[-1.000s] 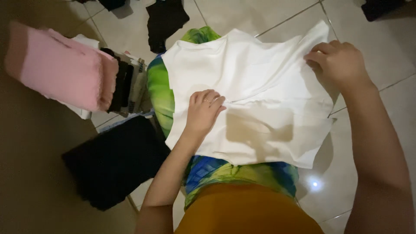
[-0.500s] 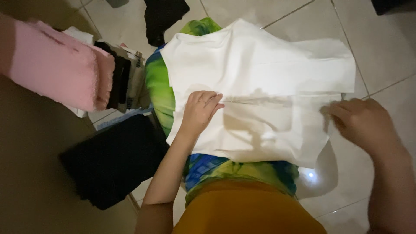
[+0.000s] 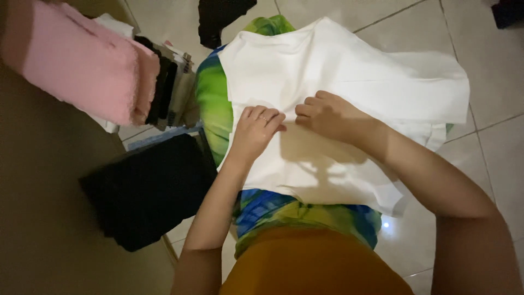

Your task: Folding various clothing items such as trousers and shirts and stacking them on the floor.

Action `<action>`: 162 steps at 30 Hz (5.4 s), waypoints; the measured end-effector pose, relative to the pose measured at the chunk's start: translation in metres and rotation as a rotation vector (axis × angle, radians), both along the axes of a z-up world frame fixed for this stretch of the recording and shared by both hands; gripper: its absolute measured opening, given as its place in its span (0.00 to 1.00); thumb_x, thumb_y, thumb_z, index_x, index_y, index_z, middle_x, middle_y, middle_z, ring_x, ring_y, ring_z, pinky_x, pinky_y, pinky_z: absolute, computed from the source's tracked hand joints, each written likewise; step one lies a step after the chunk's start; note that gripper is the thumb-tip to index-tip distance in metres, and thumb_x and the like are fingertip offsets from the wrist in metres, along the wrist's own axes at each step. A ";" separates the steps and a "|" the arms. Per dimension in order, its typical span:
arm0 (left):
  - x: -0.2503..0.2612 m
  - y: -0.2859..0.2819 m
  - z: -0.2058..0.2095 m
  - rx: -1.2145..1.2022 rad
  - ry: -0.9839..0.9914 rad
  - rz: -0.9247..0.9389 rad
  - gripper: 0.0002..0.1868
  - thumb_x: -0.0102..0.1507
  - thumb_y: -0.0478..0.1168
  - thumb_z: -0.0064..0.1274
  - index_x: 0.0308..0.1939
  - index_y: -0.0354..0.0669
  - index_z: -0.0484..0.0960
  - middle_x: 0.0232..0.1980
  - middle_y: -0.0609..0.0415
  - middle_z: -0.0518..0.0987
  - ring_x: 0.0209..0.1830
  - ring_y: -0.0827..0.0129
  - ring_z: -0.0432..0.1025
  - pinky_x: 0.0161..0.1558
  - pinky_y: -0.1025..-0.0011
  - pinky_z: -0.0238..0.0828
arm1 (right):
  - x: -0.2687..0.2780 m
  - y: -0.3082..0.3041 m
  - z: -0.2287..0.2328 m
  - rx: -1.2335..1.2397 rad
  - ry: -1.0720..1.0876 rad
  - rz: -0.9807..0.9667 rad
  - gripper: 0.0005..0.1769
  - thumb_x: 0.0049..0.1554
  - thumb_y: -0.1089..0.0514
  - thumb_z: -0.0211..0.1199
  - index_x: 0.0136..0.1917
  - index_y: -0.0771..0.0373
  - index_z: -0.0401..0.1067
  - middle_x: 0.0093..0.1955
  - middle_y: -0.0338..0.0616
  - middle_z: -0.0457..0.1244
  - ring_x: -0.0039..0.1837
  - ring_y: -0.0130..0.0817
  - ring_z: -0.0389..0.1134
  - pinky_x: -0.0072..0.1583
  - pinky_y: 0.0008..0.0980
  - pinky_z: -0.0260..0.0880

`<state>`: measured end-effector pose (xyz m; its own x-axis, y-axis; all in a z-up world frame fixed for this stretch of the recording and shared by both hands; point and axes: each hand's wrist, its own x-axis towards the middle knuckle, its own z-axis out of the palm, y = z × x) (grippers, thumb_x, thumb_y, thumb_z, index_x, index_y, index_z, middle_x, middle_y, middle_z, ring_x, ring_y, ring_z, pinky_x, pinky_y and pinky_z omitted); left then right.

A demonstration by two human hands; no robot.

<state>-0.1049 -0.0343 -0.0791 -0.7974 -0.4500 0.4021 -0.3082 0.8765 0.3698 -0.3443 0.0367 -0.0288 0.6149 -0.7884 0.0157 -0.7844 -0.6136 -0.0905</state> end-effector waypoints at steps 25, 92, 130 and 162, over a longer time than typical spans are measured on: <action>0.014 -0.018 0.004 -0.001 -0.043 -0.021 0.10 0.60 0.39 0.60 0.46 0.48 0.84 0.47 0.59 0.78 0.50 0.61 0.70 0.54 0.60 0.63 | -0.022 0.027 0.053 -0.111 0.357 0.270 0.20 0.42 0.59 0.62 0.50 0.58 0.74 0.54 0.38 0.67 0.57 0.34 0.68 0.60 0.29 0.67; -0.036 -0.207 0.031 0.389 -0.510 -0.028 0.24 0.55 0.51 0.69 0.48 0.42 0.80 0.47 0.45 0.76 0.51 0.48 0.70 0.47 0.54 0.69 | -0.247 0.066 -0.026 0.204 -0.740 -1.267 0.12 0.64 0.60 0.72 0.58 0.67 0.76 0.46 0.42 0.66 0.45 0.29 0.64 0.47 0.32 0.65; 0.041 -0.190 0.027 1.000 0.024 0.251 0.16 0.58 0.31 0.69 0.50 0.35 0.85 0.46 0.50 0.82 0.47 0.65 0.75 0.52 0.69 0.72 | -0.221 0.125 -0.042 0.057 -1.222 -1.083 0.57 0.54 0.77 0.73 0.88 0.61 0.47 0.76 0.59 0.60 0.74 0.47 0.66 0.70 0.47 0.71; -0.014 -0.144 0.043 0.805 0.090 0.431 0.37 0.45 0.34 0.79 0.48 0.42 0.69 0.45 0.56 0.80 0.45 0.72 0.77 0.46 0.71 0.78 | -0.178 0.105 0.001 0.235 -1.088 -1.409 0.36 0.50 0.71 0.75 0.69 0.67 0.65 0.60 0.50 0.68 0.60 0.34 0.71 0.55 0.31 0.74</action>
